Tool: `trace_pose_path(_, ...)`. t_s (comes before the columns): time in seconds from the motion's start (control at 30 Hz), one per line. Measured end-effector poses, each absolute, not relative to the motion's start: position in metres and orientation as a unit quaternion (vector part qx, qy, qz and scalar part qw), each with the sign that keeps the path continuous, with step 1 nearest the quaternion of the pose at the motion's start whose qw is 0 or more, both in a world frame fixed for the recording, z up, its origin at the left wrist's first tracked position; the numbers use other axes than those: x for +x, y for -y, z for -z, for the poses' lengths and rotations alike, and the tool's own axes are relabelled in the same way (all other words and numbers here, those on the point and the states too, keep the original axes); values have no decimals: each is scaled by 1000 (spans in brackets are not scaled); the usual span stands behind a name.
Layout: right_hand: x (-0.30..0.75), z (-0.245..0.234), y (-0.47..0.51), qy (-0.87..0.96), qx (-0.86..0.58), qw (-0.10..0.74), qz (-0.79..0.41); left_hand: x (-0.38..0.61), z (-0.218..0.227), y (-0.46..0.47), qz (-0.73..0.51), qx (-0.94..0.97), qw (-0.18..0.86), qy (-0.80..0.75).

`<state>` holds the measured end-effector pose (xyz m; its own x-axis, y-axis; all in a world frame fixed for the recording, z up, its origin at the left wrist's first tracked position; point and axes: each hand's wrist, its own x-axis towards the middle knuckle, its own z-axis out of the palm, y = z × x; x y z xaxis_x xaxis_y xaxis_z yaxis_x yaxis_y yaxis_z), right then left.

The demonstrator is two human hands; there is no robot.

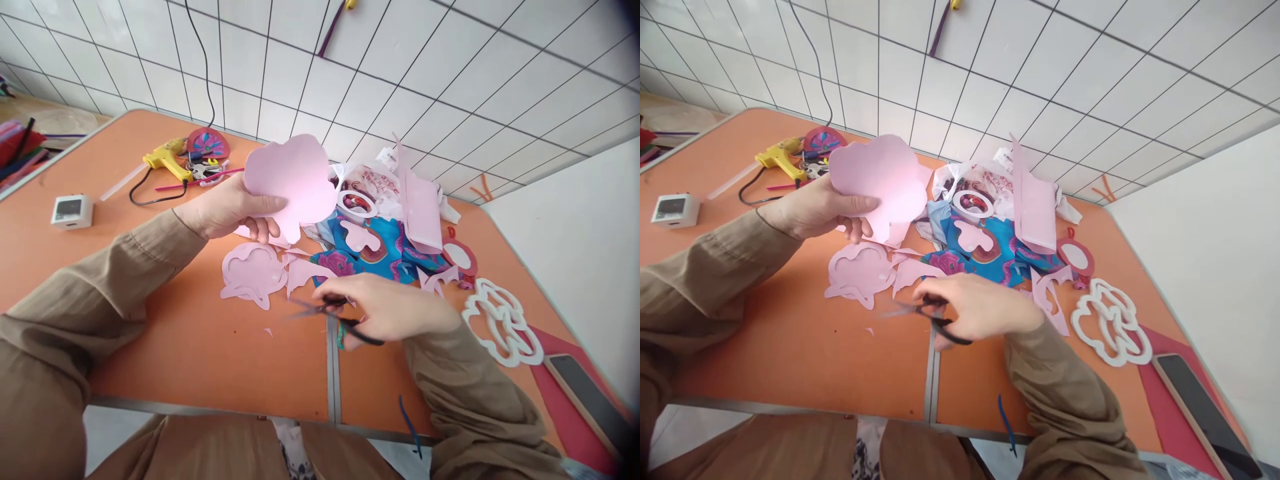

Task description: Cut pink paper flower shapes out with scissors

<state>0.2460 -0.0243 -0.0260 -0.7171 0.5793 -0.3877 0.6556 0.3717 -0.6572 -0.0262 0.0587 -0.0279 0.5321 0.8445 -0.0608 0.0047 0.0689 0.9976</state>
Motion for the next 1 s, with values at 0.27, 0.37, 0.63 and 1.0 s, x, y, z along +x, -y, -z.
trace_pose_path(0.27,208,46,52,-915,338,126,181,-23,29,-49,-270,653,638,-305)
trace_pose_path(0.37,206,48,56,-934,309,116,134,-22,30,-47,-257,652,649,-296)
trace_pose_path(0.63,204,48,56,-901,355,135,208,-15,35,-35,-189,605,724,-273)
trace_pose_path(1.0,235,60,14,-601,494,-380,501,-7,40,-23,-147,563,777,-239)
